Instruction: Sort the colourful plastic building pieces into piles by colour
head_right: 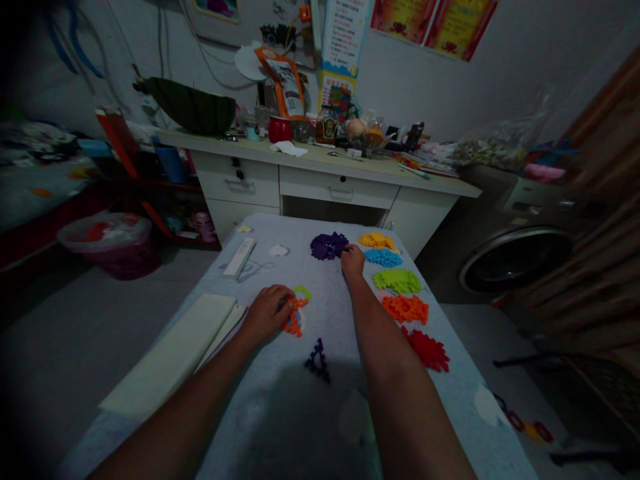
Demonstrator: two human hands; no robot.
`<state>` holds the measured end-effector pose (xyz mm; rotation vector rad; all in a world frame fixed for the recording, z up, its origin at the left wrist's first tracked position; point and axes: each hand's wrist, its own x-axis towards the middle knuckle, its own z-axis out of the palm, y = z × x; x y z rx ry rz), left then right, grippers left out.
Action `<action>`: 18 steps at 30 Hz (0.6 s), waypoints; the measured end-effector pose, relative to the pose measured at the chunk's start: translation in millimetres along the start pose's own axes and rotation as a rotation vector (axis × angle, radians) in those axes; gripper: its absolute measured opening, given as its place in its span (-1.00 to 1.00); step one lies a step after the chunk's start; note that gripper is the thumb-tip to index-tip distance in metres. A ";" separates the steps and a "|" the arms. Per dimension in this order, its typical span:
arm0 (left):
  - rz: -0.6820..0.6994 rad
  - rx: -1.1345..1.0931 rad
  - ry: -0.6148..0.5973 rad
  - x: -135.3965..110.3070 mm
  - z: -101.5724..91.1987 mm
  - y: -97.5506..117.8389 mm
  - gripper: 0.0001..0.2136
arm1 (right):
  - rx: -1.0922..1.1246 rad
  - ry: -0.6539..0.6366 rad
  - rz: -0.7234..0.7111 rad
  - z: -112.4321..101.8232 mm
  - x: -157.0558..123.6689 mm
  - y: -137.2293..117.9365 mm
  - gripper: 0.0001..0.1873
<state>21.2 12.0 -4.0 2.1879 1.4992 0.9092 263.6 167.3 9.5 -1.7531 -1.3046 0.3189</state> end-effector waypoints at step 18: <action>0.010 0.028 -0.008 0.4 -0.9 1.6 -0.81 | -0.107 -0.891 -0.255 -97.7 -117.1 -28.5 -0.90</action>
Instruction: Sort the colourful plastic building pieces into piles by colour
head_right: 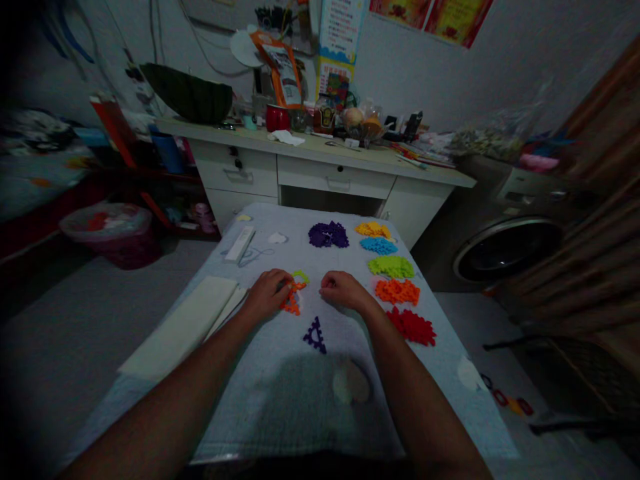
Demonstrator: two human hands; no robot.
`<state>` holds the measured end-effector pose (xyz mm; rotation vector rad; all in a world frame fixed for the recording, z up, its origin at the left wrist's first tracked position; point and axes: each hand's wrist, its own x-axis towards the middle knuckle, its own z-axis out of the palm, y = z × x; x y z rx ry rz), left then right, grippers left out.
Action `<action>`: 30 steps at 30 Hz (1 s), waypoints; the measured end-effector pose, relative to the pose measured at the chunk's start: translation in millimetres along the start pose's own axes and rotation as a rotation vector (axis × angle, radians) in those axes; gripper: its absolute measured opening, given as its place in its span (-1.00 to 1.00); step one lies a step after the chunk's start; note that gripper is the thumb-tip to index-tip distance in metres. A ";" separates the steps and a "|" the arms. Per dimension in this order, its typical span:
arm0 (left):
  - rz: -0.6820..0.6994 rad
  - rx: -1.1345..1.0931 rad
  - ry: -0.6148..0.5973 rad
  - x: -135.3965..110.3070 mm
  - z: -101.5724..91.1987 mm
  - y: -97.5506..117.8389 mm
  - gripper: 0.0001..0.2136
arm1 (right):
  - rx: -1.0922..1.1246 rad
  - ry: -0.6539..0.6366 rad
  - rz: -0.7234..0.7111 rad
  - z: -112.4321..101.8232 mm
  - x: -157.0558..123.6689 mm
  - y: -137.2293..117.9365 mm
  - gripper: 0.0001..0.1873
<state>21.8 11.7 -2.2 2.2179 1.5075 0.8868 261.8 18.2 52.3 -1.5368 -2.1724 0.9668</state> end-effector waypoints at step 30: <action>0.016 0.000 -0.015 0.7 1.2 -3.0 -0.79 | -0.161 0.434 -0.097 38.7 -14.8 18.8 -0.69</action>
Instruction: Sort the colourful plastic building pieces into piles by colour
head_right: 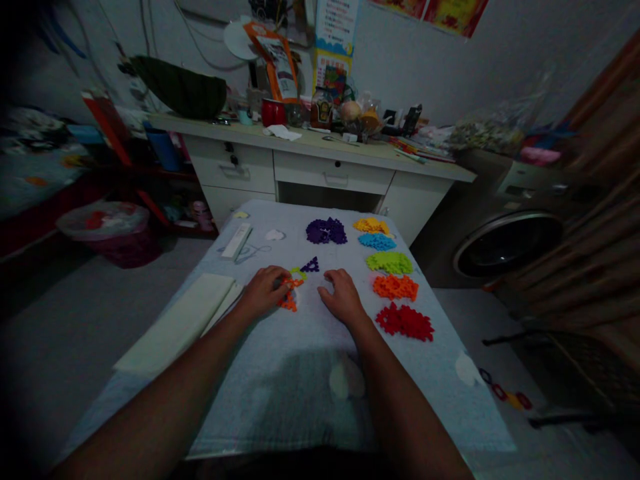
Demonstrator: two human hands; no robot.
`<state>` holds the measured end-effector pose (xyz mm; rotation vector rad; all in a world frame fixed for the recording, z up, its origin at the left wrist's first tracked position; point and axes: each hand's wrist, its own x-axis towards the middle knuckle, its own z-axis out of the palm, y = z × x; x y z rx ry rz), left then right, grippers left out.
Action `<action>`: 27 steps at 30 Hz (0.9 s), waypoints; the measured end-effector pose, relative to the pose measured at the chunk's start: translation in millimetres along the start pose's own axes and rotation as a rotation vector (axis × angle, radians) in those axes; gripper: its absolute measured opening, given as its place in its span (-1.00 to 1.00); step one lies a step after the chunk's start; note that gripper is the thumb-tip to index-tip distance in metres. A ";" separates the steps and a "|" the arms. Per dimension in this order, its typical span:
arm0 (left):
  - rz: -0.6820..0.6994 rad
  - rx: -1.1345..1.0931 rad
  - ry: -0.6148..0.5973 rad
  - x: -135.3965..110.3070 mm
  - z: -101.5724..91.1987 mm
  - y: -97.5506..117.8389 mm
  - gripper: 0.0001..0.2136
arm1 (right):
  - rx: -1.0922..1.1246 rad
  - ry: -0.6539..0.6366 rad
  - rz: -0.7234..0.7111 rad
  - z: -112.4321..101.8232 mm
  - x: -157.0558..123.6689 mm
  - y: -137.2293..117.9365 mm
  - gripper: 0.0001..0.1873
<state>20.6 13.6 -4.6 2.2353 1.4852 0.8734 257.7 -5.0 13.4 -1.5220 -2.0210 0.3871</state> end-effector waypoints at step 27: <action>-0.028 0.021 0.012 -1.7 1.5 0.7 -0.74 | -0.133 -0.291 0.022 8.2 79.1 5.6 -0.57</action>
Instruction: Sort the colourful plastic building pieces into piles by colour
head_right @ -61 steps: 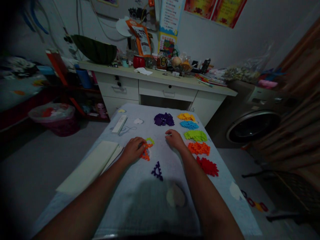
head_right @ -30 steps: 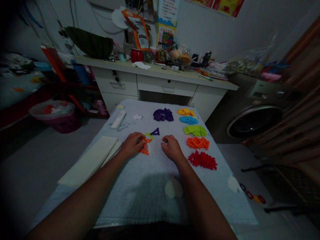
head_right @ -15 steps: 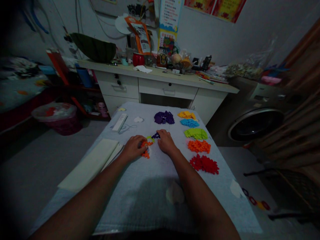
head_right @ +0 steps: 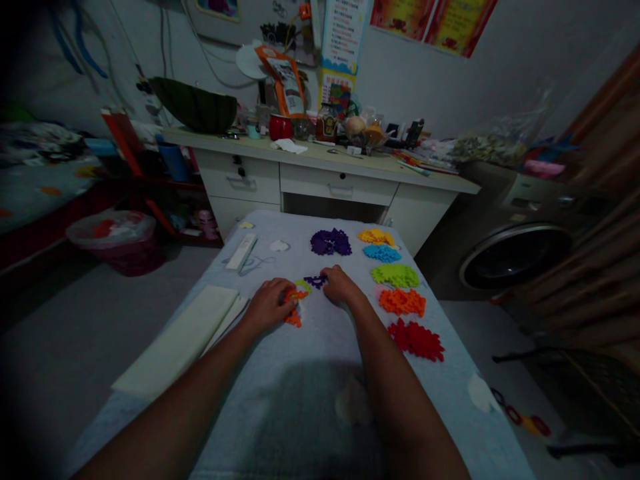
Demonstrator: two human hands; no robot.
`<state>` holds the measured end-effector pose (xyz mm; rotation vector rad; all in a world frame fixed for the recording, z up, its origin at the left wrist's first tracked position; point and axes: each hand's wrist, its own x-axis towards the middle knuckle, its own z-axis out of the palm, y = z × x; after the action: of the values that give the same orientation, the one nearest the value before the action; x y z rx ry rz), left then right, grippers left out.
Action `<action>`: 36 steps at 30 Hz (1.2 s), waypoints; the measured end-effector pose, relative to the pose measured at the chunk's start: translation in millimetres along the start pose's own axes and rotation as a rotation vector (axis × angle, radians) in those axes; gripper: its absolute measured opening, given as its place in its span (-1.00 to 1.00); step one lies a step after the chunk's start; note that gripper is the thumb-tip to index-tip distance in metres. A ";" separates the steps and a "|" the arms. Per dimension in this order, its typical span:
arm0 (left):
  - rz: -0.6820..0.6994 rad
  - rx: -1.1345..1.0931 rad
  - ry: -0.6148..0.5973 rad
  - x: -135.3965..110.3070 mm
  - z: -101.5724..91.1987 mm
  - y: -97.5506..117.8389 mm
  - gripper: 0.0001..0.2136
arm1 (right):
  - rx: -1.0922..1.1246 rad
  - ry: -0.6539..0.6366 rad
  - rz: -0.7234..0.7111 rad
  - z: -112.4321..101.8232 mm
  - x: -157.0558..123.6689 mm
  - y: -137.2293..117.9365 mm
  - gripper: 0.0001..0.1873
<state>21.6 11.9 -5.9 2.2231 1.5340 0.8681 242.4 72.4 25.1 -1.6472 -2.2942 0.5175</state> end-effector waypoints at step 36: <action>-0.048 -0.034 -0.007 1.2 -4.1 3.8 -0.73 | 0.119 0.581 0.375 15.8 53.3 37.5 -0.65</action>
<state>22.1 11.2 -0.2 2.1537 1.5514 0.8656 250.8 131.8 -4.9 -1.8691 -1.5274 0.1988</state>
